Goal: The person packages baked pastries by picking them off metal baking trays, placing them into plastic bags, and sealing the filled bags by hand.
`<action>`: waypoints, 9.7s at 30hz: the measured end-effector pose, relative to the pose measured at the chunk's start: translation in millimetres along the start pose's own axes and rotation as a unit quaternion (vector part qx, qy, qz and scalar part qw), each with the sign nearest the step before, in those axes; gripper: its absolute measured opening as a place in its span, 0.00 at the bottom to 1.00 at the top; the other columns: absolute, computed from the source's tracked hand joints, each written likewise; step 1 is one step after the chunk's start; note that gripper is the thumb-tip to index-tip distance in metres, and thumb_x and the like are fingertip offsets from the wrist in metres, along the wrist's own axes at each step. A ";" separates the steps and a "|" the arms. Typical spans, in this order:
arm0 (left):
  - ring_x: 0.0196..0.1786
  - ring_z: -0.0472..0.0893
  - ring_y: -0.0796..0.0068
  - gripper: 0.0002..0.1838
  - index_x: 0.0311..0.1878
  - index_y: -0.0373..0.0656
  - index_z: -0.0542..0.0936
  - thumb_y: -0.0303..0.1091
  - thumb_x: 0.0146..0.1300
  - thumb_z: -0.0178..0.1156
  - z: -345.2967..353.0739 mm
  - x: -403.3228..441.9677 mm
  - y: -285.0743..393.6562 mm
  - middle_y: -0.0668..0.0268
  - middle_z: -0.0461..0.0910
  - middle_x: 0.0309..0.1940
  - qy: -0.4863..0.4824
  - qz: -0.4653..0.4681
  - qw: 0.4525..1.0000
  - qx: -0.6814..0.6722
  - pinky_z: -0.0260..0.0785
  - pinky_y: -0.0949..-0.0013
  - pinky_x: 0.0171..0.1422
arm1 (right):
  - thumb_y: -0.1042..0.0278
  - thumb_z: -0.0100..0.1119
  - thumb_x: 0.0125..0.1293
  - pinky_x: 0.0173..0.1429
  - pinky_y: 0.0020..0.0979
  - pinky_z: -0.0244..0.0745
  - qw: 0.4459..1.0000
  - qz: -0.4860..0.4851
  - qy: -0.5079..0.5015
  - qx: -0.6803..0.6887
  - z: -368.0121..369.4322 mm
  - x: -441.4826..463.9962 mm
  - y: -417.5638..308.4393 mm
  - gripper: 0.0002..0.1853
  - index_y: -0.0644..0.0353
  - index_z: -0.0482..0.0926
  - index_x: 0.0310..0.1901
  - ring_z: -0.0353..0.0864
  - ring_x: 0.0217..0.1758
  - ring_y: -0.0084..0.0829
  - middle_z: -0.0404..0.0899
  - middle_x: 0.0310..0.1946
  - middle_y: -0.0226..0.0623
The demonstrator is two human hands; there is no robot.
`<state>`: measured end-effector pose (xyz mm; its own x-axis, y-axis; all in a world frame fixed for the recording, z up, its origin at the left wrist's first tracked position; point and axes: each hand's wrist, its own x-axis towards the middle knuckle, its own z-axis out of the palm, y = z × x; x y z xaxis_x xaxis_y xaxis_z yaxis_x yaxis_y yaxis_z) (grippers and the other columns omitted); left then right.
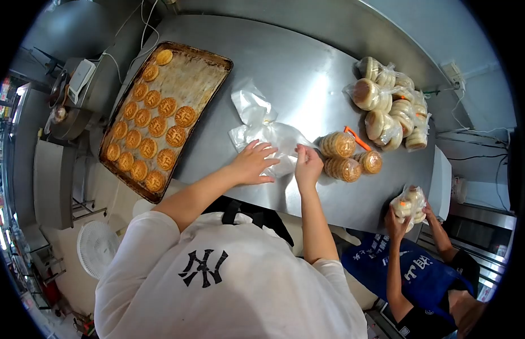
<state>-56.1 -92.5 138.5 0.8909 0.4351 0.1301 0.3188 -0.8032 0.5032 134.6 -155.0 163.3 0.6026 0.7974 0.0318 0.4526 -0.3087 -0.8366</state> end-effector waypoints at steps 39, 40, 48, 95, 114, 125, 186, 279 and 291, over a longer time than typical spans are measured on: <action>0.19 0.66 0.88 0.14 0.30 0.44 0.74 0.40 0.72 0.56 -79.5 -256.1 122.0 0.77 0.68 0.16 0.615 -0.401 0.527 -0.428 0.57 0.76 0.22 | 0.58 0.53 0.72 0.50 0.29 0.75 0.691 0.183 -0.621 0.323 97.0 -177.6 -155.7 0.18 0.64 0.77 0.52 0.81 0.45 0.27 0.82 0.41 0.34; 0.19 0.66 0.88 0.14 0.30 0.44 0.74 0.40 0.72 0.56 -78.4 -271.0 120.5 0.77 0.69 0.16 0.613 -0.398 0.521 -0.440 0.57 0.75 0.22 | 0.55 0.50 0.74 0.49 0.30 0.75 0.712 0.186 -0.614 0.286 106.5 -186.6 -159.9 0.19 0.64 0.78 0.50 0.82 0.43 0.28 0.83 0.39 0.34; 0.17 0.67 0.87 0.15 0.29 0.43 0.76 0.41 0.70 0.58 -70.8 -390.7 105.4 0.78 0.69 0.15 0.566 -0.437 0.544 -0.438 0.59 0.74 0.22 | 0.63 0.62 0.68 0.45 0.25 0.76 0.726 0.162 -0.645 0.177 155.0 -268.3 -202.3 0.12 0.65 0.83 0.39 0.82 0.39 0.24 0.85 0.38 0.35; 0.28 0.77 0.65 0.04 0.30 0.50 0.80 0.38 0.56 0.62 -225.9 -493.4 46.1 0.66 0.79 0.27 0.466 -0.357 0.687 0.427 0.68 0.59 0.37 | 0.67 0.66 0.50 0.35 0.42 0.74 0.718 -0.526 -0.424 -0.167 229.9 -238.4 -373.4 0.09 0.59 0.76 0.28 0.79 0.28 0.45 0.78 0.22 0.41; 0.21 0.72 0.85 0.03 0.38 0.41 0.77 0.29 0.69 0.57 -169.0 -410.1 36.4 0.71 0.74 0.25 0.630 -0.629 0.364 -0.274 0.67 0.77 0.23 | 0.55 0.67 0.58 0.69 0.46 0.65 0.796 -0.423 -0.275 -0.333 557.2 147.8 -300.8 0.40 0.61 0.60 0.68 0.66 0.68 0.48 0.64 0.67 0.51; 0.25 0.73 0.83 0.06 0.36 0.41 0.78 0.32 0.68 0.60 -166.1 -355.8 -4.3 0.73 0.74 0.28 0.591 -0.642 0.350 -0.341 0.71 0.75 0.29 | 0.51 0.74 0.45 0.67 0.44 0.67 0.878 -0.376 -0.212 -0.207 546.0 168.5 -320.1 0.47 0.66 0.65 0.65 0.69 0.62 0.52 0.72 0.58 0.53; 0.36 0.80 0.50 0.13 0.35 0.43 0.78 0.40 0.67 0.48 -61.5 -76.4 161.5 0.53 0.81 0.30 0.189 -0.236 0.916 -0.263 0.71 0.52 0.43 | 0.78 0.53 0.62 0.48 0.38 0.72 0.846 -0.461 -0.254 0.089 -88.6 -96.5 -123.2 0.08 0.69 0.76 0.42 0.77 0.37 0.40 0.78 0.37 0.43; 0.35 0.81 0.61 0.06 0.37 0.44 0.81 0.33 0.58 0.63 -71.4 -68.3 76.9 0.62 0.80 0.34 0.167 -0.040 0.949 -0.265 0.73 0.62 0.39 | 0.75 0.61 0.59 0.35 0.29 0.80 0.945 -0.162 -0.283 -0.031 -42.2 -91.8 -75.6 0.06 0.64 0.84 0.38 0.86 0.28 0.31 0.85 0.28 0.41; 0.44 0.83 0.59 0.13 0.48 0.46 0.83 0.39 0.62 0.62 -22.8 -35.9 53.9 0.61 0.84 0.46 -0.108 -0.092 0.947 -0.288 0.73 0.58 0.48 | 0.73 0.61 0.56 0.31 0.28 0.74 0.984 0.040 -0.025 -0.174 -141.5 -100.6 36.7 0.03 0.62 0.81 0.29 0.79 0.23 0.25 0.81 0.20 0.36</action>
<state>-78.2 -142.1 180.5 0.9027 0.4024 -0.1525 0.3018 -0.3395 0.8909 183.6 -320.0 206.8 0.6154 0.7859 -0.0608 0.6085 -0.5227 -0.5971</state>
